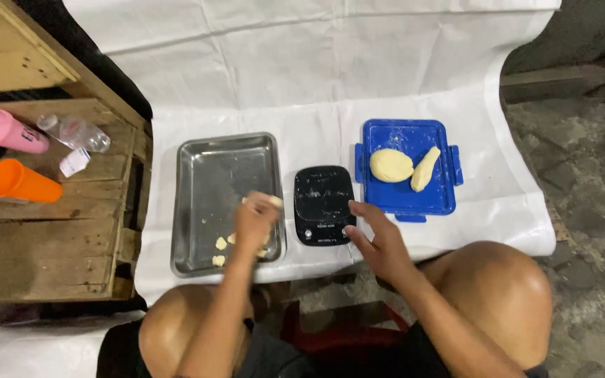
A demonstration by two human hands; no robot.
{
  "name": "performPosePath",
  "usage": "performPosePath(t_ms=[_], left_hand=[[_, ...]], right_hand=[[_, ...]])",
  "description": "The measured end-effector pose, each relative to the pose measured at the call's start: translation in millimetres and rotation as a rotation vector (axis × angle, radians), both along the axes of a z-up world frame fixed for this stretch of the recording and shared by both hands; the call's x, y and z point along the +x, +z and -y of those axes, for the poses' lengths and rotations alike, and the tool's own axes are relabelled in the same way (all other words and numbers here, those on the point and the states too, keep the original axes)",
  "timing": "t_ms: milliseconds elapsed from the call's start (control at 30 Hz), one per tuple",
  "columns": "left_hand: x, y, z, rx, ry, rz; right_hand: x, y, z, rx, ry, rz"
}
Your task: Rolling small pieces of dough into cylindrical shapes using hands and placing them in a container.
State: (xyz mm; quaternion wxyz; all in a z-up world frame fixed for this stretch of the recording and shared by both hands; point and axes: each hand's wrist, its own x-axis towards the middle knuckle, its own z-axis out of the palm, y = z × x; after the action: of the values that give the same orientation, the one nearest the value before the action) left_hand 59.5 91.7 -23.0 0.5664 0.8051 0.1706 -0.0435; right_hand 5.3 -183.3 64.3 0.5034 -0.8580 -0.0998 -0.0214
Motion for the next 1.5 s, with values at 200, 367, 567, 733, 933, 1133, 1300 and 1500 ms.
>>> performPosePath(t_ms=[200, 367, 567, 733, 933, 1133, 1300, 1500], left_hand=[[-96, 65, 137, -0.502, -0.144, -0.083], [-113, 38, 158, -1.152, -0.099, 0.160], [-118, 56, 144, -0.937, -0.202, 0.046], [-99, 46, 141, -1.307, 0.033, -0.239], [-129, 9, 150, -0.726, -0.293, -0.080], [-102, -12, 144, -1.140, -0.258, 0.251], [-138, -22, 163, -1.364, 0.130, -0.283], [-117, 36, 145, -1.253, -0.293, 0.144]], right_hand=[[0, -12, -38, 0.287, -0.050, -0.117], [-17, -23, -36, 0.162, -0.240, 0.247], [-30, -8, -48, 0.099, -0.194, 0.377], [-66, -44, -60, -0.043, -0.095, 0.455], [-36, -49, -51, 0.388, 0.031, 0.342], [-70, -10, -72, 0.223, 0.235, 0.432], [-33, -29, -43, 0.040, -0.049, 0.452], [-65, -45, -57, -0.008, 0.189, 0.521]])
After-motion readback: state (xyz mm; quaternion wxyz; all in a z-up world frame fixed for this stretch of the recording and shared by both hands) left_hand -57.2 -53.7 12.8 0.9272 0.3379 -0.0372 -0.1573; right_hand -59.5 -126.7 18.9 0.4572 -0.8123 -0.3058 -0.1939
